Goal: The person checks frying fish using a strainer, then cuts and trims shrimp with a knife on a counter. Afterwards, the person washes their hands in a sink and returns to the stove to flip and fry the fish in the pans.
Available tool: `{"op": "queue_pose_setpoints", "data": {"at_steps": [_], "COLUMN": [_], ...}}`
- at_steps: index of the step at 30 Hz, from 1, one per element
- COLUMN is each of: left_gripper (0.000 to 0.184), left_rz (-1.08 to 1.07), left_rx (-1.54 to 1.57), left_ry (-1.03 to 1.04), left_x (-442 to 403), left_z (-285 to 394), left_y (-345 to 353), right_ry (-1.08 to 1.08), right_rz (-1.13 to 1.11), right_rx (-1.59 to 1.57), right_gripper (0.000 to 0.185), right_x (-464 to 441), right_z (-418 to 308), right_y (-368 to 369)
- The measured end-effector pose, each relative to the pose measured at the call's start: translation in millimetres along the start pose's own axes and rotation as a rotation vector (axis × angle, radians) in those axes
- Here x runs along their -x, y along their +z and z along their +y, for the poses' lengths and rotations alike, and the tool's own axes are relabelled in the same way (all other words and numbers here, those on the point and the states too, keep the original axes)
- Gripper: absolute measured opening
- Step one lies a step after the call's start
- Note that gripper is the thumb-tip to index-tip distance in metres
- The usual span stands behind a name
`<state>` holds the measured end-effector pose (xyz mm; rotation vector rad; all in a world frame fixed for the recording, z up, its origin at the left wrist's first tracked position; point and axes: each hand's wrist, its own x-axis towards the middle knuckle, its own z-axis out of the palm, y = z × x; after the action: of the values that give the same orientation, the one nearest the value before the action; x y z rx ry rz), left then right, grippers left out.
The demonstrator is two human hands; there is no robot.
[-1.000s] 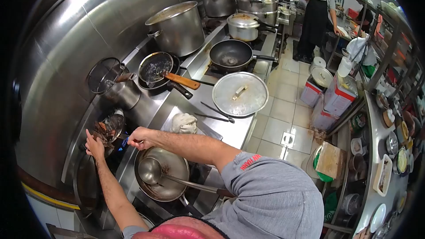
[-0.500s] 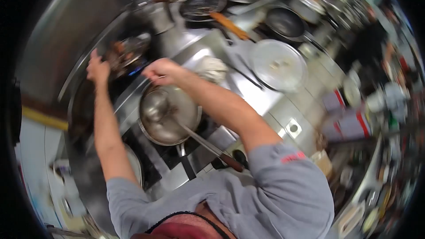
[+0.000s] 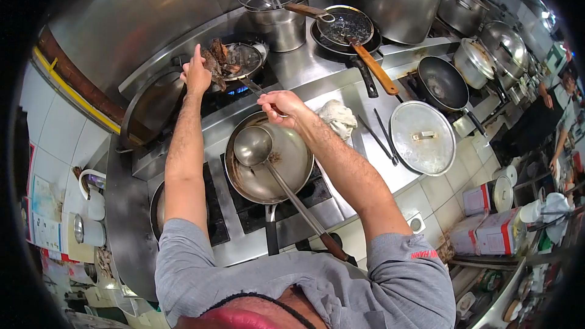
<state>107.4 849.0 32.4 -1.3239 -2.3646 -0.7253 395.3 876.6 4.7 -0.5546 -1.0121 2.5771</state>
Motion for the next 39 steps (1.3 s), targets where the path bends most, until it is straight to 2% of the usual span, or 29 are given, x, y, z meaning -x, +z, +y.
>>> {"op": "queue_pose_setpoints", "data": {"at_steps": [2, 5, 7, 9, 11, 13, 15, 17, 19, 21, 23, 24, 26, 27, 29, 30, 33, 34, 35, 37, 39], "left_gripper": [0.088, 0.085, 0.085, 0.084, 0.084, 0.083, 0.081, 0.079, 0.077, 0.076, 0.075, 0.075, 0.074, 0.074, 0.073, 0.073, 0.072, 0.069, 0.069, 0.066, 0.061], "left_rz": [-0.198, -0.194, -0.030, -0.024, -0.141, -0.129, 0.173, -0.102, -0.166, 0.066, 0.098, 0.100, -0.103, -0.101, 0.186, -0.079, -0.136, -0.029, -0.031, 0.179, 0.232], "left_rx": [-0.021, 0.002, 0.008, -0.017, -0.074, -0.054, -0.083, -0.188, -0.164, -0.051, -0.099, -0.090, -0.159, -0.158, -0.117, -0.136, -0.195, -0.187, -0.190, -0.191, -0.178], "left_ry": [-0.041, -0.054, -0.005, -0.021, 0.016, -0.010, 0.083, -0.018, -0.028, 0.079, 0.050, 0.059, 0.029, 0.033, 0.079, 0.016, 0.037, 0.081, 0.084, 0.120, 0.132], "left_x": [0, -1, -3, -2, -4, -10, -10, -7, -12, -11, -4, -2, -1, -1, 4, 2, 4, 4, 5, 11, 18], "left_z": [4, 6, 2, 4, -5, -7, -14, -5, -7, -15, -10, -10, -10, -10, -4, -2, -8, -9, -9, -5, 3], "left_y": [1, 1, 6, 3, 6, 7, 16, 5, 7, 11, 9, 9, 8, 8, 2, -4, -2, -6, -7, -18, -34], "right_ry": [-0.007, -0.007, 0.004, -0.007, -0.029, -0.019, -0.004, 0.013, -0.039, -0.052, -0.036, -0.031, -0.047, -0.051, -0.043, -0.046, -0.054, -0.062, -0.063, -0.054, -0.052], "right_rz": [-0.009, 0.018, 0.008, -0.012, 0.041, 0.034, 0.050, 0.004, 0.031, 0.017, 0.029, 0.023, 0.045, 0.058, 0.053, 0.059, 0.078, 0.094, 0.094, 0.060, 0.060], "right_rx": [0.005, 0.018, -0.004, -0.004, 0.037, 0.047, 0.035, -0.002, 0.031, 0.047, 0.035, 0.032, 0.041, 0.043, 0.037, 0.037, 0.046, 0.053, 0.048, 0.039, 0.027], "right_gripper": [0.009, 0.009, 0.007, 0.006, 0.006, 0.018, 0.016, 0.011, 0.008, 0.011, 0.013, 0.010, 0.009, 0.008, 0.007, 0.007, 0.008, 0.008, 0.008, 0.009, 0.009], "right_x": [0, 1, 1, -2, 0, -2, -6, -17, -8, -10, -6, -4, 2, 4, 5, 6, 10, 9, 8, 7, 8], "right_z": [-1, -1, -1, 0, 0, 1, 3, 8, 7, 8, 6, 5, 4, 3, 2, 2, 2, 4, 5, 6, 8], "right_y": [2, 7, 8, 5, 10, 8, 6, -1, 7, 6, 8, 8, 13, 16, 16, 16, 20, 20, 19, 16, 17]}}
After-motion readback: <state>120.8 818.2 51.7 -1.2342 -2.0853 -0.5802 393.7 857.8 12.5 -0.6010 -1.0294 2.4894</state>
